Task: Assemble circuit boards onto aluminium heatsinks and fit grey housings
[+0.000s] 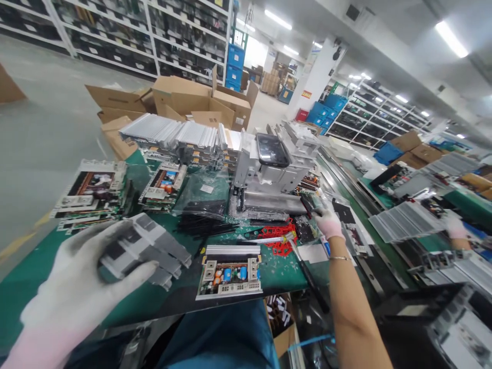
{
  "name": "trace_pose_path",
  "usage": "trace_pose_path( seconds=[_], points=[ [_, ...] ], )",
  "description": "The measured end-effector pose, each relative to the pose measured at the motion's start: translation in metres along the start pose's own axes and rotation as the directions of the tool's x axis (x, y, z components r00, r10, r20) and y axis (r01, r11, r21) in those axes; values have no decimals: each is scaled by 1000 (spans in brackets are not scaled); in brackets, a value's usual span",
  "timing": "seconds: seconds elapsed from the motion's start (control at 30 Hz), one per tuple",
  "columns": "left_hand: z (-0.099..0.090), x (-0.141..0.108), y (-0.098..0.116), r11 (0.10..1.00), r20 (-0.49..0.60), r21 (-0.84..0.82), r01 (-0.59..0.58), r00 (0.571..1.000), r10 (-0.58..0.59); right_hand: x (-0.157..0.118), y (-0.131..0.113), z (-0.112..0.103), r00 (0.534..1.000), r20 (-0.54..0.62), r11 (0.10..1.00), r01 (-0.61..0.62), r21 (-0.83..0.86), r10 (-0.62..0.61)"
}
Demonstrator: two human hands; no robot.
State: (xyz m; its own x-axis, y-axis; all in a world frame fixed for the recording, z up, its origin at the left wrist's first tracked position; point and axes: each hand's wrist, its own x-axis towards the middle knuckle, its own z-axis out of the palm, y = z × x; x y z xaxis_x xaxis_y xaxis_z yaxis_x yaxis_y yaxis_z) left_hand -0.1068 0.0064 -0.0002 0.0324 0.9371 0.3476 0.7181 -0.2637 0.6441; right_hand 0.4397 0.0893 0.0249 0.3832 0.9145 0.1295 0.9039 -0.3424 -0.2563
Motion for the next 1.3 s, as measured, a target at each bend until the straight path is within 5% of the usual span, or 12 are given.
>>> trace_pose_path(
  seconds=[0.1,0.3,0.43,0.53,0.6,0.67,0.73,0.83,0.97,1.3],
  points=[
    [-5,9,32,953,-181,236,189,972,-148,17,-4,4,1000,4,999,28,16,-28],
    [-20,11,54,905,-149,272,326,944,-295,35,-19,3,992,-114,987,74,145,-57],
    [-18,10,53,897,-243,228,379,914,-324,17,-43,-3,959,-273,950,155,271,-79],
    [-17,12,57,882,-266,204,426,891,-368,-13,-69,-9,942,-232,889,311,336,-242],
    [-17,13,59,877,-268,188,441,882,-386,-35,-87,-11,877,-68,803,465,372,-476],
    [-17,13,59,883,-267,181,432,886,-379,-53,-103,-11,721,156,717,590,372,-675],
    [-17,11,58,892,-269,181,415,893,-361,-66,-116,-7,610,359,703,660,263,-707],
    [-16,7,55,894,-274,183,408,895,-352,-76,-126,3,632,480,737,675,45,-608],
    [-14,4,55,892,-264,188,411,896,-357,-82,-129,15,663,500,753,657,-32,-557],
    [-15,3,56,915,-253,156,371,911,-326,-81,-113,20,768,350,827,562,36,-537]
  ],
)
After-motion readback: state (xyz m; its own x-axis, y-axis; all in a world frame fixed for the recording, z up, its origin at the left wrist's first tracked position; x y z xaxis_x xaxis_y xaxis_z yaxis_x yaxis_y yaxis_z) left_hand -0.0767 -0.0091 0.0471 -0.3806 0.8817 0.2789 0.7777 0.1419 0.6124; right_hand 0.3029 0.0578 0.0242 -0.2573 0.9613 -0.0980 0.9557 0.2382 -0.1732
